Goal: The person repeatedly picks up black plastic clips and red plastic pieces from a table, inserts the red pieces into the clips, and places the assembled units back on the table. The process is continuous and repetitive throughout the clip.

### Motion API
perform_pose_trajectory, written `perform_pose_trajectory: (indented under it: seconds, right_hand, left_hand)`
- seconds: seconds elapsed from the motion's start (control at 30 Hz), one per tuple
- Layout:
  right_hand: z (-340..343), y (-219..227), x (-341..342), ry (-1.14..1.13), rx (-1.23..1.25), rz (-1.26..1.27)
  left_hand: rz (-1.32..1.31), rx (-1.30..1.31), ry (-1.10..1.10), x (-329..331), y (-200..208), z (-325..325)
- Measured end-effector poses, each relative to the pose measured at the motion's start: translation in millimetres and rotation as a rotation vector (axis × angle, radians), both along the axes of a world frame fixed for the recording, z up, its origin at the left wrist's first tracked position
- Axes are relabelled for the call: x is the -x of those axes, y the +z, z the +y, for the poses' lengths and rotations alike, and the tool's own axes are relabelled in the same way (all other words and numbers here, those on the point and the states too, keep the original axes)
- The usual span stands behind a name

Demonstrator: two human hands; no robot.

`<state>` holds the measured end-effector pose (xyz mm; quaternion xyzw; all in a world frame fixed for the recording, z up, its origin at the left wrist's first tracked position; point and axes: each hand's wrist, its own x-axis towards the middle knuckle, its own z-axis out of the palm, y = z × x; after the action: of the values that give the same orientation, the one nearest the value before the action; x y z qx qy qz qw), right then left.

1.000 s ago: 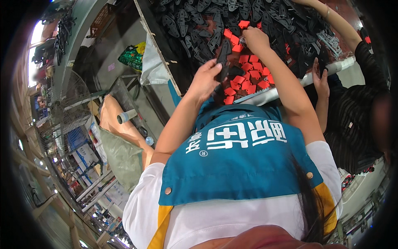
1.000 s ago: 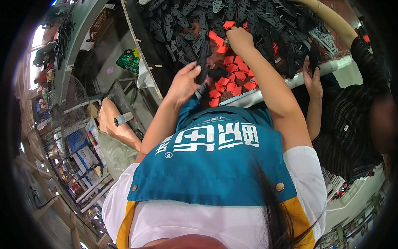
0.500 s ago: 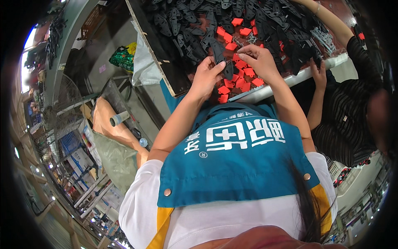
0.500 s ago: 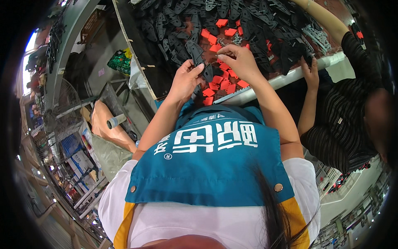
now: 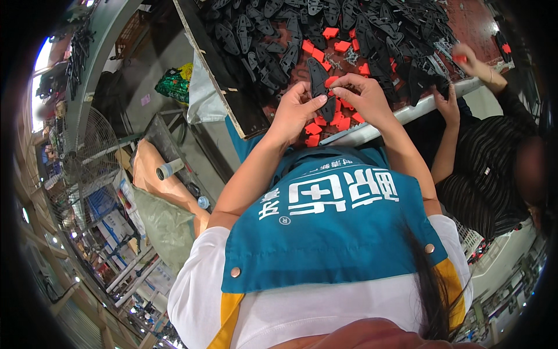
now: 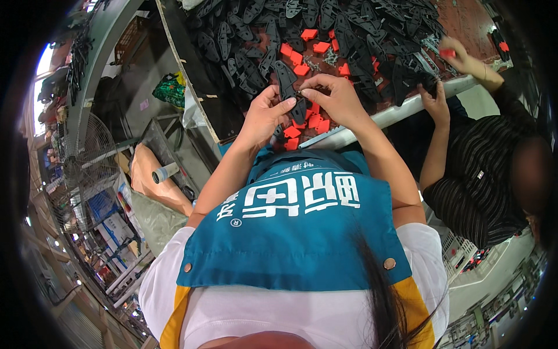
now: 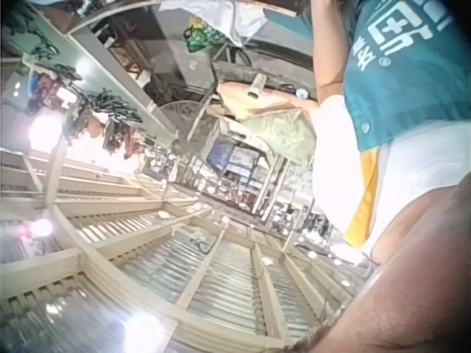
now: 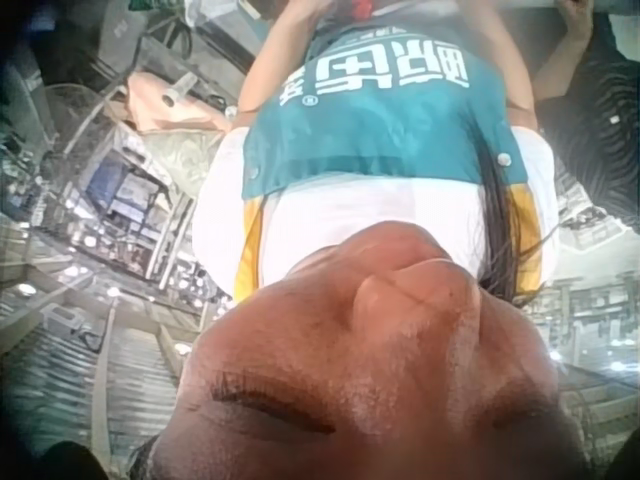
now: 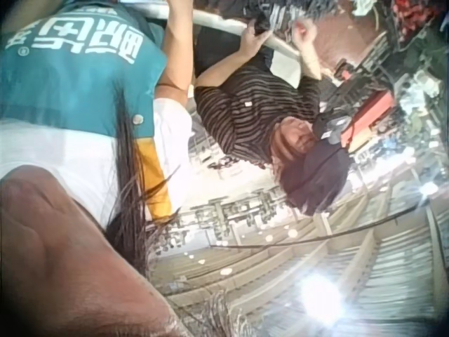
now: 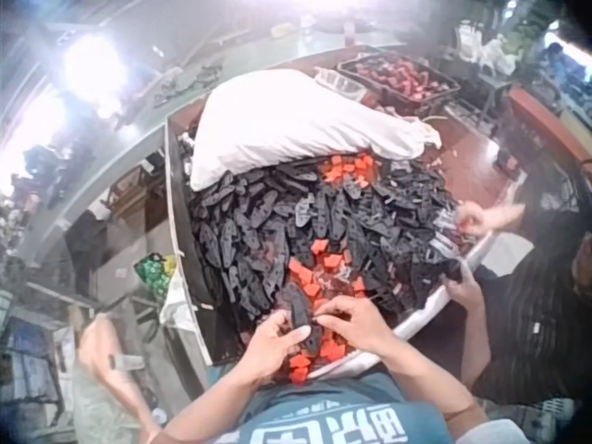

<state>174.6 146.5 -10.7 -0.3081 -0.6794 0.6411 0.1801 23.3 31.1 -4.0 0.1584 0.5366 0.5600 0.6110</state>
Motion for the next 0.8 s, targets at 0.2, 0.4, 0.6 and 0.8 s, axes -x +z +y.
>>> perform_pose_trajectory:
  seconds: [0.2, 0.4, 0.6, 0.8]
  right_hand:
    - [5.7, 1.0, -3.9, 0.074, -0.066, -0.068]
    - [1.3, -9.3, -5.0, 0.027, -0.059, -0.026]
    - [-2.5, -14.9, -6.2, 0.048, 0.001, 0.008]
    - [16.5, -18.7, -0.8, -0.102, -0.093, -0.1]
  left_hand:
    - [0.241, 0.011, -0.18, 6.6, 1.0, -1.8]
    - [0.202, -0.007, -0.096, -2.9, 4.0, -1.1]
    - [0.312, -0.03, -0.156, 1.2, 4.2, -2.4]
    - [0.921, -0.095, -0.225, 6.3, -18.1, 17.1]
